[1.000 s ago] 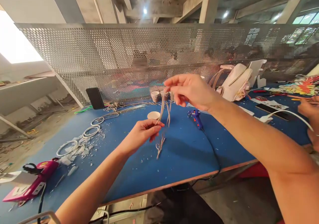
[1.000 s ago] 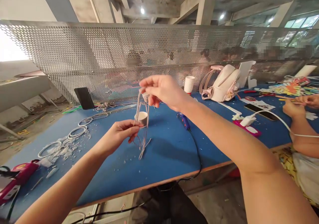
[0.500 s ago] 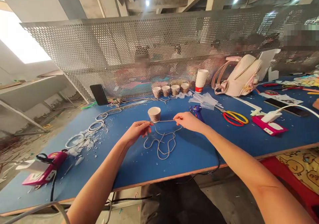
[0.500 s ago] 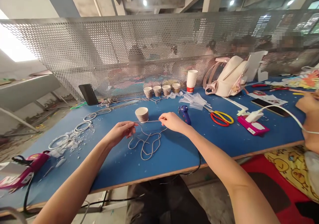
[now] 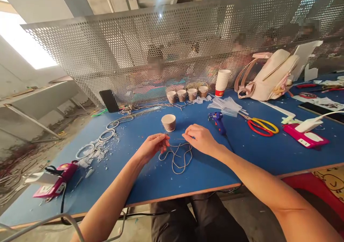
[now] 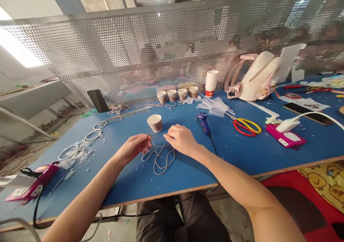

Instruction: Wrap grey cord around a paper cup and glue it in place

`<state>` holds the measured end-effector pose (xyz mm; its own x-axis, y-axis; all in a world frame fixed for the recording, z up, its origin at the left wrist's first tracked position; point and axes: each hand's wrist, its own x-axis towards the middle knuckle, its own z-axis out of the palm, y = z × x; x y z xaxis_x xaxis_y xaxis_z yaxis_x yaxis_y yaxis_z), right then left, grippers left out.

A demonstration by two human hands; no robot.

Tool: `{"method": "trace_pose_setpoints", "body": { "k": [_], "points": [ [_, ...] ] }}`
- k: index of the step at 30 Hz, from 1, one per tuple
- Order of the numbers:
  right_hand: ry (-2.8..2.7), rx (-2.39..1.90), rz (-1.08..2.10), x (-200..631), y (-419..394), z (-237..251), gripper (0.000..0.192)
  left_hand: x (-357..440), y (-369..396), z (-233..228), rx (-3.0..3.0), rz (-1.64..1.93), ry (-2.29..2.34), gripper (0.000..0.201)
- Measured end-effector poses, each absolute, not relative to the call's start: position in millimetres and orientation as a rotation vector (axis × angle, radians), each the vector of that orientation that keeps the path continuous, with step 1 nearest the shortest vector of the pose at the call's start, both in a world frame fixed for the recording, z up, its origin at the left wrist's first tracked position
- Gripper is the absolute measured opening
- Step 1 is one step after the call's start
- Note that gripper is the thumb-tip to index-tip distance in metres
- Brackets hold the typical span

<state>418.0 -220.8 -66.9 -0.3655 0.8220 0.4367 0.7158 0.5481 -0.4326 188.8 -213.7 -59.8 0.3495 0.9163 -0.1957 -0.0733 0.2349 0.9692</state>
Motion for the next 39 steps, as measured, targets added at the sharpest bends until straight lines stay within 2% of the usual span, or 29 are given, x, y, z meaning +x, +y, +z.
{"method": "trace_pose_setpoints", "body": {
  "k": [2, 5, 9, 11, 13, 17, 21, 29, 34, 39],
  "points": [
    [-2.152, -1.224, 0.173, 418.4, -220.8, -68.5, 0.019, 189.9, -214.1, -61.0, 1.082, 0.86, 0.951, 0.034],
    [-2.004, -1.213, 0.192, 425.7, -218.7, -70.8, 0.035, 191.9, -214.2, -62.1, 1.034, 0.872, 0.927, 0.032],
    [-1.861, -1.193, 0.28, 435.3, -220.0, -68.2, 0.023, 199.2, -215.0, -63.0, 0.983, 0.875, 0.899, 0.027],
    [-1.867, -1.173, 0.33, 435.6, -222.5, -65.7, 0.026, 204.6, -215.9, -62.4, 0.969, 0.857, 0.887, 0.025],
    [-1.898, -1.138, 0.45, 431.4, -224.6, -65.4, 0.026, 210.5, -216.5, -60.2, 0.958, 0.83, 0.877, 0.023],
    [-1.993, -1.057, 0.807, 412.1, -223.7, -74.5, 0.006, 223.4, -214.2, -49.8, 0.936, 0.808, 0.855, 0.019],
    [-1.93, -1.053, 1.035, 400.6, -216.8, -84.7, 0.006, 233.1, -208.1, -40.4, 0.931, 0.84, 0.848, 0.017],
    [-1.77, -1.078, 1.373, 435.8, -208.0, -77.3, 0.026, 209.3, -195.0, -51.9, 0.977, 0.976, 0.983, 0.014],
    [-1.711, -1.047, 1.48, 449.3, -212.3, -64.5, 0.024, 198.8, -198.1, -47.4, 1.13, 0.857, 1.095, 0.024],
    [-1.322, -0.809, 1.493, 461.9, -213.4, -47.1, 0.02, 184.5, -207.8, -22.2, 1.438, 0.557, 1.177, 0.027]
  ]
}}
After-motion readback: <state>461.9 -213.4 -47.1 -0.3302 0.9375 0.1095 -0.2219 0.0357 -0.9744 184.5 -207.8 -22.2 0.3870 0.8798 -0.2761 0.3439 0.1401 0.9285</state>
